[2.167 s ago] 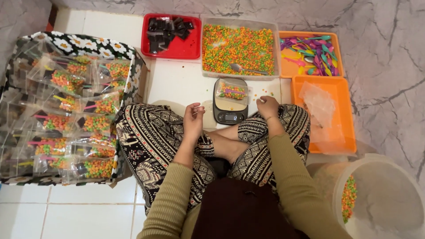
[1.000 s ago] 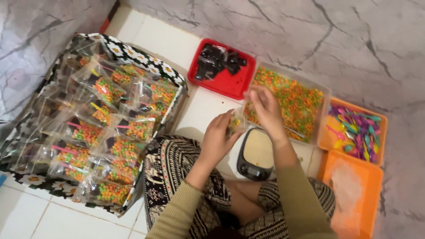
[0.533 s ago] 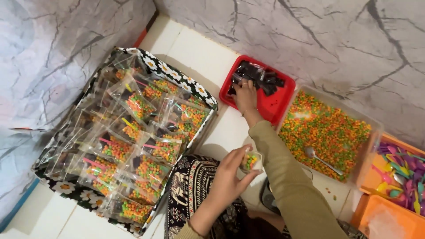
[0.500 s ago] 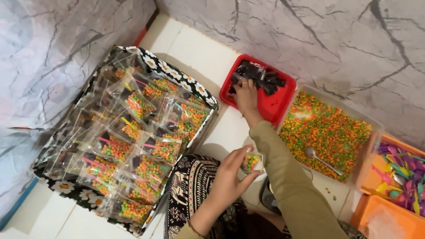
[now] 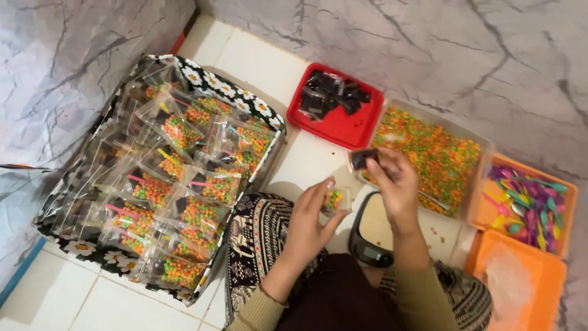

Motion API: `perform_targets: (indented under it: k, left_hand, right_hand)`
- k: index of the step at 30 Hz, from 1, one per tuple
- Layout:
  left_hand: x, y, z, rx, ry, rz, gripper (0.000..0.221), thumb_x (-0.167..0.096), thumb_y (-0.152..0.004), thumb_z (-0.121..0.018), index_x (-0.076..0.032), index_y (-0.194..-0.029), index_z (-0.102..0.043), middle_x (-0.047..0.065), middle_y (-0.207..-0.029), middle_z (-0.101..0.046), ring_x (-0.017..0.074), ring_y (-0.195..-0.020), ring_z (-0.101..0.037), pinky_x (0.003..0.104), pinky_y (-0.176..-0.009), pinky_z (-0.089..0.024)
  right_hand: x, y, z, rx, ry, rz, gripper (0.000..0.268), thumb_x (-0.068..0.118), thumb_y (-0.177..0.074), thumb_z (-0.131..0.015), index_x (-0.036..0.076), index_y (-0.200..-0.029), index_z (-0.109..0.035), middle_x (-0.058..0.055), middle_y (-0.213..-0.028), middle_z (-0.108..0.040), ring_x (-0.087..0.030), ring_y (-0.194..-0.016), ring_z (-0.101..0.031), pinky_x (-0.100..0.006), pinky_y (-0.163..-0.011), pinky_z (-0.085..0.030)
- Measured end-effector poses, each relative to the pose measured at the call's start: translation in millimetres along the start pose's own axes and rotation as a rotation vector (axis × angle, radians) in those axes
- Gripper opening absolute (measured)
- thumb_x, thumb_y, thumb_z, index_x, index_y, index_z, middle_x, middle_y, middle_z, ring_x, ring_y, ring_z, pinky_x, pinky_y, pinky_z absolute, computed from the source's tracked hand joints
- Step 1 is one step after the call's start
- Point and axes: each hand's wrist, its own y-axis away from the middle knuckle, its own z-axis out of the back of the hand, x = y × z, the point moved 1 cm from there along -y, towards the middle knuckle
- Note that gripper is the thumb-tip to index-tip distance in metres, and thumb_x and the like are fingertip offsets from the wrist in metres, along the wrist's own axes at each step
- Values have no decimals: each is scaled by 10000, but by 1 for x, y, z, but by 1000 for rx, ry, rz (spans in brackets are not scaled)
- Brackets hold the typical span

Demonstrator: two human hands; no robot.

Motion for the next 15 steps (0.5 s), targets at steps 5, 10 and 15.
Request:
perform_targets:
  k: [5, 10, 15]
  left_hand:
    - [-22, 31, -14, -9, -89, -122, 694, -109, -834, -822, 44, -1437, -513, 266, -1257, -630, 466, -1207, -591, 592, -1073, -410]
    - [-52, 68, -28, 63, -156, -196, 672, -105, -890, -770, 13, -1480, -471, 249, -1294, -602, 439, -1245, -563, 597, -1111, -352]
    - [-58, 102, -49, 169, -286, -354, 639, -31, -912, -693, 3, -1505, -457, 199, -1297, -597, 375, -1263, -546, 560, -1146, -318]
  right_hand:
    - [97, 89, 35, -75, 51, 161, 357, 36, -876, -805, 3, -1215, -696, -111, -833, -753, -163, -808, -716, -318, -840, -581]
    - [121, 145, 59, -49, 377, 354, 238, 82, -839, -847, 63, -1072, -800, -63, -825, -795, -227, -832, -768, -363, -846, -589]
    - [110, 190, 88, 106, 891, 523, 118, 304, -972, -695, 288, -1047, -786, 123, -969, -755, -162, -1062, -633, -389, -1042, -389]
